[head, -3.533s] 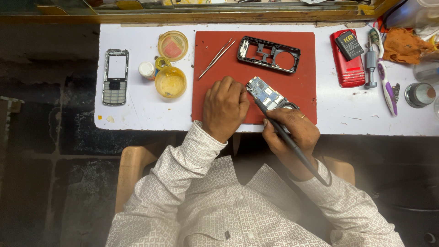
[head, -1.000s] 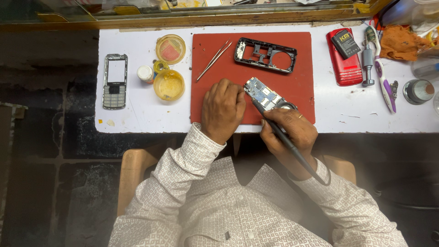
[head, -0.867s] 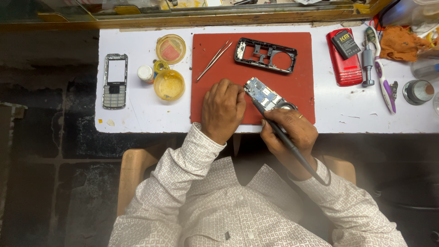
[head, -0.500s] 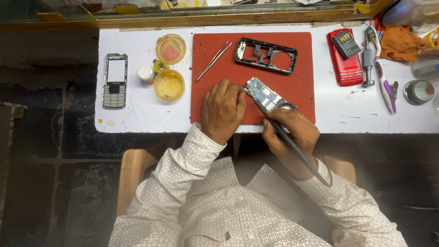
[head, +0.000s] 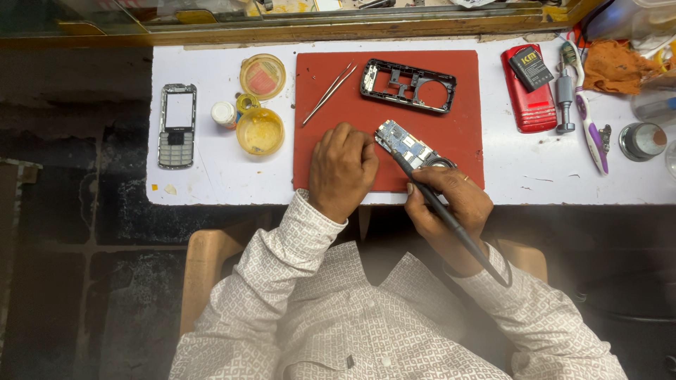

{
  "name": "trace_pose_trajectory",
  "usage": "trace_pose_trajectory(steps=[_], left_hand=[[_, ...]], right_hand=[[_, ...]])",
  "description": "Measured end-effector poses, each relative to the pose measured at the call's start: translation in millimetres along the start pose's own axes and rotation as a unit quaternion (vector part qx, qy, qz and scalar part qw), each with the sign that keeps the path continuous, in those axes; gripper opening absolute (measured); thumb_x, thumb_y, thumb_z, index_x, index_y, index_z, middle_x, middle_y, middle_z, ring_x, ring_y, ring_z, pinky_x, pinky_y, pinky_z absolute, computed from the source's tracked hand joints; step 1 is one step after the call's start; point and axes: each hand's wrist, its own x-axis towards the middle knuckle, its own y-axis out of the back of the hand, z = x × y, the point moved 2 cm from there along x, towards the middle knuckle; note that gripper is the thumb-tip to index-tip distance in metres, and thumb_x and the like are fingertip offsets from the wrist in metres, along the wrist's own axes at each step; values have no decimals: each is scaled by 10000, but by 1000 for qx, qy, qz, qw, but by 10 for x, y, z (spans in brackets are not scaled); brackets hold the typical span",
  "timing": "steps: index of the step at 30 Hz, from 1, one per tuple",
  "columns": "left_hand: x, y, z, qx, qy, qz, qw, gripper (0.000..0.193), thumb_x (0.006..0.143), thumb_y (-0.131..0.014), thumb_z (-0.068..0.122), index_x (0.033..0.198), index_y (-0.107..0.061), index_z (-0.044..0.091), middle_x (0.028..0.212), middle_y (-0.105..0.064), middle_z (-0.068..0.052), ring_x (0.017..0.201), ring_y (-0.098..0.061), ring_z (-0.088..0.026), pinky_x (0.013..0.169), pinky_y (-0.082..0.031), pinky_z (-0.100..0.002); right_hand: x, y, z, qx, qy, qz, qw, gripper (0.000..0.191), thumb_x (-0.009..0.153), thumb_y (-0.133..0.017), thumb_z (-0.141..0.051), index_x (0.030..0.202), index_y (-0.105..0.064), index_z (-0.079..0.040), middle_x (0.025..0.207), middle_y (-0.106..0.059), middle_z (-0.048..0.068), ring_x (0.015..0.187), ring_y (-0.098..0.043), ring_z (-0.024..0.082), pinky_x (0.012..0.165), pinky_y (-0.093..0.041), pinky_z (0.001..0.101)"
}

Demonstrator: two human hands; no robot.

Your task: The person works on a disassembled feature phone at a repair bench, using a soldering iron on the internal board, then fitting the board into the housing, pressing components with tweezers, and snapping the covers and keypad back together before setting the reassembled phone down.

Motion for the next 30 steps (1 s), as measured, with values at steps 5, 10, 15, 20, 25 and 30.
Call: trace_pose_trajectory(steps=[5,10,15,20,25,30], left_hand=[[1,3,-2,-4,0,-2,1000,49,858,-674,31,890,-638,21,906,-597,-109,848,-609,-291,760,-505,-439],[3,8,-5,-9,3,2,1000,48,853,-668,39,882,-633,23,904,-595,-116,851,-607,-302,769,-503,-447],[12,0,-13,-16,7,2,1000,58,859,-666,46,869,-613,25,899,-594,-116,857,-611,-305,776,-504,-450],[21,-6,-27,-30,6,2,1000,72,866,-665,45,881,-600,18,901,-588,-123,853,-611,-307,778,-509,-448],[25,-9,-20,-25,10,-6,1000,70,855,-665,35,870,-598,22,897,-587,-121,841,-612,-303,773,-510,-443],[51,14,-51,-41,28,-4,999,88,813,-709,61,853,-640,24,866,-619,-110,824,-636,-295,779,-520,-436]], right_hand=[[3,1,-4,2,-2,-2,1000,200,850,-765,43,1037,-694,40,931,-732,160,841,-746,240,764,-596,326],[2,-2,-11,-5,4,-2,1000,200,851,-765,40,1037,-693,40,931,-730,159,854,-748,250,778,-597,331],[3,-3,-2,-3,3,0,1000,202,846,-765,33,1036,-697,38,933,-733,159,856,-750,250,787,-599,335],[4,-4,-2,-2,-4,-4,1000,197,848,-768,24,1033,-700,35,922,-731,152,850,-749,244,774,-596,332],[7,-7,-11,-14,3,-6,1000,206,832,-772,19,1027,-705,23,922,-732,148,842,-745,241,767,-592,333],[2,0,-12,0,-6,-5,1000,209,838,-774,24,1035,-703,23,925,-730,143,834,-742,236,760,-591,327]])
